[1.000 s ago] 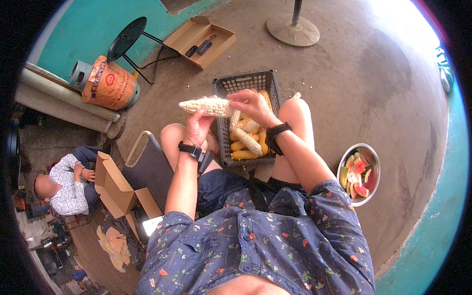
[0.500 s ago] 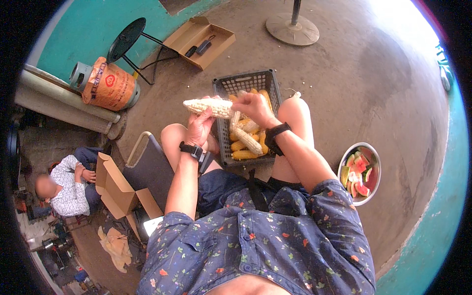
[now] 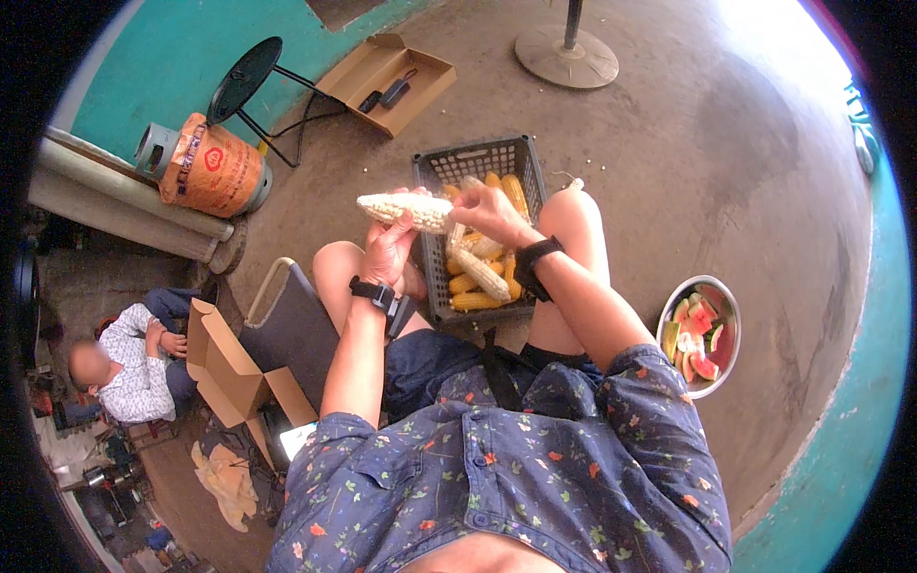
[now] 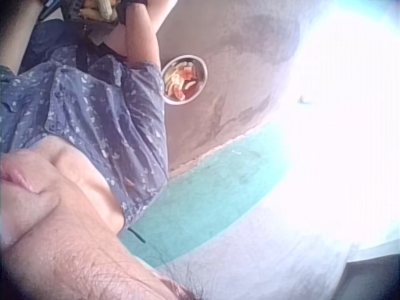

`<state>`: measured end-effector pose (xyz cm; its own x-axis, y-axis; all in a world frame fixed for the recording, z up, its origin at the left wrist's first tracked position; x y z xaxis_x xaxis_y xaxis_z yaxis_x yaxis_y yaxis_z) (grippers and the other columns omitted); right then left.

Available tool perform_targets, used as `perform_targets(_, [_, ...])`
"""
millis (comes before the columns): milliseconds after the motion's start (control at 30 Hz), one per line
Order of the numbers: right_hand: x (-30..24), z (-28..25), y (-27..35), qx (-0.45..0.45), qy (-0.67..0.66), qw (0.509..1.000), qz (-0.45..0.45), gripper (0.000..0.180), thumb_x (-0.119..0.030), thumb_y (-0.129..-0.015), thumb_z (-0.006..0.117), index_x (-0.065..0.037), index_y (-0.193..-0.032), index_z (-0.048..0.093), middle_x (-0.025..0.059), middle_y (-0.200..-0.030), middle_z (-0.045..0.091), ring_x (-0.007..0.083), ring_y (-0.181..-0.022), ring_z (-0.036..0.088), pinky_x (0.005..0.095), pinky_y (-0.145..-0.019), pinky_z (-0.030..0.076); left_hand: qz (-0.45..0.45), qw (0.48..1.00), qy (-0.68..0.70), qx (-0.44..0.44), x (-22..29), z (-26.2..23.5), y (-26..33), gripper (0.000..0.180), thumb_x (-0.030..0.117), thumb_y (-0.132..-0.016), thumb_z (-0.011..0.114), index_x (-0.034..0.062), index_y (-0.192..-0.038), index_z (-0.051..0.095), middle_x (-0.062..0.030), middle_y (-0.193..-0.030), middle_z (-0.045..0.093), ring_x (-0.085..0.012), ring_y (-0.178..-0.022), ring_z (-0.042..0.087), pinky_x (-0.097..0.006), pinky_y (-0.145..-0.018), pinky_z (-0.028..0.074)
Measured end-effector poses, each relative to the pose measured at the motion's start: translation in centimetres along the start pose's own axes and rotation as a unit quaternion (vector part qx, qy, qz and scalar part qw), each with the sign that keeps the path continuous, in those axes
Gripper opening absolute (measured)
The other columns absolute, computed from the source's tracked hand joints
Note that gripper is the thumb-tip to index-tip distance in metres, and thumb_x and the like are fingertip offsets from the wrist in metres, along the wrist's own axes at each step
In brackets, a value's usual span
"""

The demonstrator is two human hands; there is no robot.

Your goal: The person removes individual kernels from ears of corn by hand, dropping the kernels into a black plastic crate between their legs.

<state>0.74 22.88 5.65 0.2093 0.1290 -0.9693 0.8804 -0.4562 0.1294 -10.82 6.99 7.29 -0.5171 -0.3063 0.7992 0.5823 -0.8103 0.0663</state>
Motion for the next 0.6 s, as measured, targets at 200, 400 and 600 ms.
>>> perform_targets(200, [-0.8, 0.1, 0.3, 0.011, -0.024, 1.0, -0.004, 0.036, -0.033, -0.082, 0.07, 0.001, -0.093, 0.068, 0.0071, -0.082, 0.066, 0.0139, -0.078, 0.06, 0.029, -0.072, 0.048, 0.012, 0.998, 0.034, 0.055, -0.1, -1.2, -0.1, 0.042, 0.008, -0.093, 0.063, 0.0017, -0.131, 0.045, -0.0184, -0.132, 0.055, -0.03, -0.123, 0.052, -0.045, -0.109, 0.04])
perform_targets(400, [0.0, -0.9, -0.1, 0.083, -0.039, 0.994, -0.054, 0.032, -0.028, -0.088, 0.067, 0.002, -0.097, 0.066, 0.0044, -0.083, 0.067, 0.0112, -0.076, 0.06, 0.0277, -0.071, 0.049, 0.027, 0.996, 0.04, 0.077, 0.6, -1.1, 0.0, 0.042, 0.014, -0.095, 0.062, 0.0002, -0.131, 0.046, -0.0175, -0.129, 0.056, -0.029, -0.121, 0.053, -0.046, -0.107, 0.042])
perform_targets(600, [0.6, -0.9, -0.8, 0.077, -0.082, 0.991, -0.071, 0.019, -0.009, -0.09, 0.065, 0.0, -0.106, 0.062, -0.0022, -0.091, 0.062, 0.0053, -0.081, 0.056, 0.0219, -0.074, 0.048, -0.004, 0.997, 0.06, 0.056, 0.7, -1.3, -0.2, 0.041, 0.017, -0.094, 0.064, -0.0019, -0.127, 0.049, -0.0162, -0.127, 0.058, -0.0276, -0.119, 0.055, -0.044, -0.106, 0.044])
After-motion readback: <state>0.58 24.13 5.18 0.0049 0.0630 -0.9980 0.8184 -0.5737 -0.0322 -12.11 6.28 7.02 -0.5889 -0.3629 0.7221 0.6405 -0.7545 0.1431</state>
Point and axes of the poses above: each hand's wrist, its own y-axis away from the middle knuckle, its own z-axis out of the palm, x = y × z, the point moved 4 cm from there along -y, towards the middle knuckle
